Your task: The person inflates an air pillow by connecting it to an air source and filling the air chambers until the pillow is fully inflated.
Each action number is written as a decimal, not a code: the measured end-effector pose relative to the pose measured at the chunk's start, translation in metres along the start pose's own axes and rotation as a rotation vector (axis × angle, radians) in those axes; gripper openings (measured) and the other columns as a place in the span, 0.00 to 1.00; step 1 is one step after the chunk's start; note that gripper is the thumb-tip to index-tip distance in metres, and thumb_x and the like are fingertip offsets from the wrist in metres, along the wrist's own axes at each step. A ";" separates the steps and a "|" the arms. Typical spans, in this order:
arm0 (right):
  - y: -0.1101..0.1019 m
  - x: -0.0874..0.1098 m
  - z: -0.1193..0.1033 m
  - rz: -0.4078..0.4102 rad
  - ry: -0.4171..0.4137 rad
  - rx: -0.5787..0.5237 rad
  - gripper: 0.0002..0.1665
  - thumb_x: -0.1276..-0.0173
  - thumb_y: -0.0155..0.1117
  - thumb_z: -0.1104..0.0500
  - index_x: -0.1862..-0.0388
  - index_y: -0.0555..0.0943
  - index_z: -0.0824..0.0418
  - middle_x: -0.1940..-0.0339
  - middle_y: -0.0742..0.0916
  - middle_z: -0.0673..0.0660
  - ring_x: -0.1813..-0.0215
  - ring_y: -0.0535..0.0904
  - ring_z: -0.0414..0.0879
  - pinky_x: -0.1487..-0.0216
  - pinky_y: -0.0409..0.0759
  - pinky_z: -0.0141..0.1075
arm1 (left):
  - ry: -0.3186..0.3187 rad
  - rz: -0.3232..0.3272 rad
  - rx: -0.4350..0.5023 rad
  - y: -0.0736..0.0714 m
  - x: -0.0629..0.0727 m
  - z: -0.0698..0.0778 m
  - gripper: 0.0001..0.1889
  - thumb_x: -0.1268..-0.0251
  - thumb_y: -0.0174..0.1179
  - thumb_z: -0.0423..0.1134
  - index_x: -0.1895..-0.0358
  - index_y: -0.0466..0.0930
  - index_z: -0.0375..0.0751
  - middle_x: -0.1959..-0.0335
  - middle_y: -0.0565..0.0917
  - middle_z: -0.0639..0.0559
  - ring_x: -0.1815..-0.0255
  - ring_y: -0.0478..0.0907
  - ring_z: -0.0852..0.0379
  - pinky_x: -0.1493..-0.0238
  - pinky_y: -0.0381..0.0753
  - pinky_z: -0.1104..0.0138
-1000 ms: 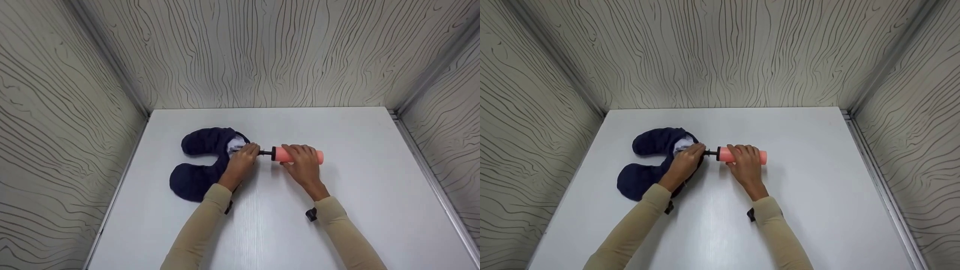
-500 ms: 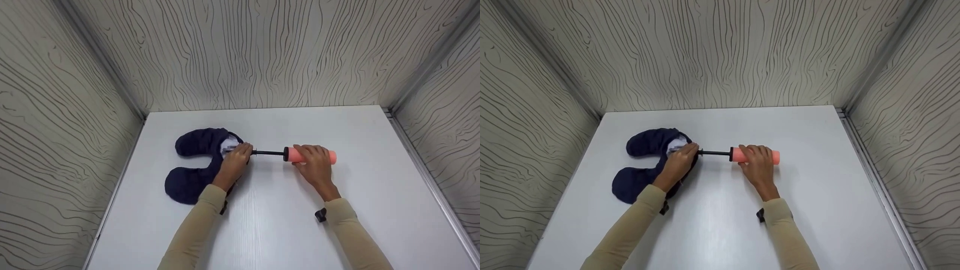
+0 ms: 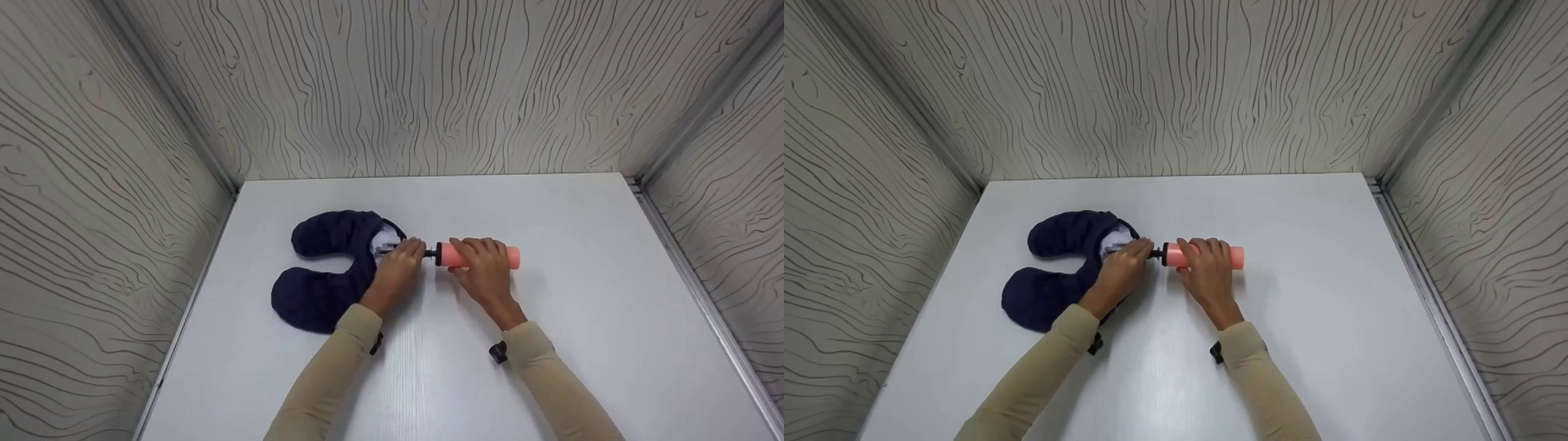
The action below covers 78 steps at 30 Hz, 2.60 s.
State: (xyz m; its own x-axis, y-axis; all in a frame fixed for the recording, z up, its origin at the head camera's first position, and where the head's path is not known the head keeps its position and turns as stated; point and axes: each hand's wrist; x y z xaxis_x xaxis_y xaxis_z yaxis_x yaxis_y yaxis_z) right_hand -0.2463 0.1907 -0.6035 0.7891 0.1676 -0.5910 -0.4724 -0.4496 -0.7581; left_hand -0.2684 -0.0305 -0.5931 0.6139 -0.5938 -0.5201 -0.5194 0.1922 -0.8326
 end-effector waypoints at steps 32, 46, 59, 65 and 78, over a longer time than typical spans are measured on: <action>-0.015 0.008 0.031 -0.006 0.055 -0.031 0.38 0.47 0.89 0.58 0.35 0.87 0.52 0.46 0.92 0.60 0.41 0.84 0.62 0.34 0.78 0.60 | -0.030 0.020 0.050 0.000 0.011 -0.024 0.17 0.36 0.67 0.23 0.44 0.87 0.35 0.46 0.91 0.45 0.43 0.89 0.50 0.35 0.87 0.65; 0.002 0.002 -0.002 0.042 -0.078 0.032 0.39 0.50 0.91 0.54 0.36 0.87 0.54 0.49 0.92 0.59 0.46 0.87 0.60 0.40 0.84 0.59 | 0.033 0.068 -0.035 0.002 0.004 -0.001 0.17 0.37 0.68 0.25 0.45 0.88 0.36 0.46 0.91 0.47 0.43 0.89 0.53 0.37 0.88 0.67; -0.012 -0.001 0.027 0.014 -0.139 0.110 0.35 0.48 0.89 0.48 0.40 0.87 0.52 0.52 0.93 0.59 0.44 0.84 0.61 0.35 0.81 0.61 | -0.020 -0.032 0.064 -0.002 0.010 -0.016 0.20 0.31 0.64 0.25 0.37 0.84 0.35 0.39 0.88 0.45 0.37 0.86 0.50 0.34 0.86 0.65; -0.021 -0.001 0.042 -0.034 -0.147 0.117 0.36 0.47 0.88 0.44 0.40 0.86 0.51 0.54 0.93 0.60 0.53 0.88 0.61 0.49 0.87 0.58 | -0.047 0.038 0.093 -0.001 0.013 -0.029 0.17 0.32 0.66 0.25 0.41 0.86 0.35 0.43 0.90 0.44 0.41 0.89 0.49 0.40 0.90 0.64; -0.016 -0.002 0.032 -0.136 -0.173 0.100 0.38 0.40 0.83 0.43 0.33 0.84 0.52 0.53 0.92 0.59 0.51 0.89 0.60 0.50 0.89 0.57 | 0.009 -0.006 0.093 -0.001 0.008 -0.020 0.18 0.35 0.67 0.23 0.43 0.85 0.36 0.45 0.89 0.46 0.42 0.88 0.51 0.39 0.88 0.67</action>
State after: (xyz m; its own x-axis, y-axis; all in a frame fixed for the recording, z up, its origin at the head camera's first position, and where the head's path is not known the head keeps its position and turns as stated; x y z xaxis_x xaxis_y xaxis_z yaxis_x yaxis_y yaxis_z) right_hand -0.2530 0.2258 -0.5995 0.7729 0.3722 -0.5139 -0.4099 -0.3254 -0.8521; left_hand -0.2750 -0.0514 -0.5920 0.6112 -0.6020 -0.5139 -0.4582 0.2602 -0.8499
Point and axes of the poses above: each hand's wrist, its own x-axis away from the middle knuckle, its own y-axis out of the palm, z = x × y
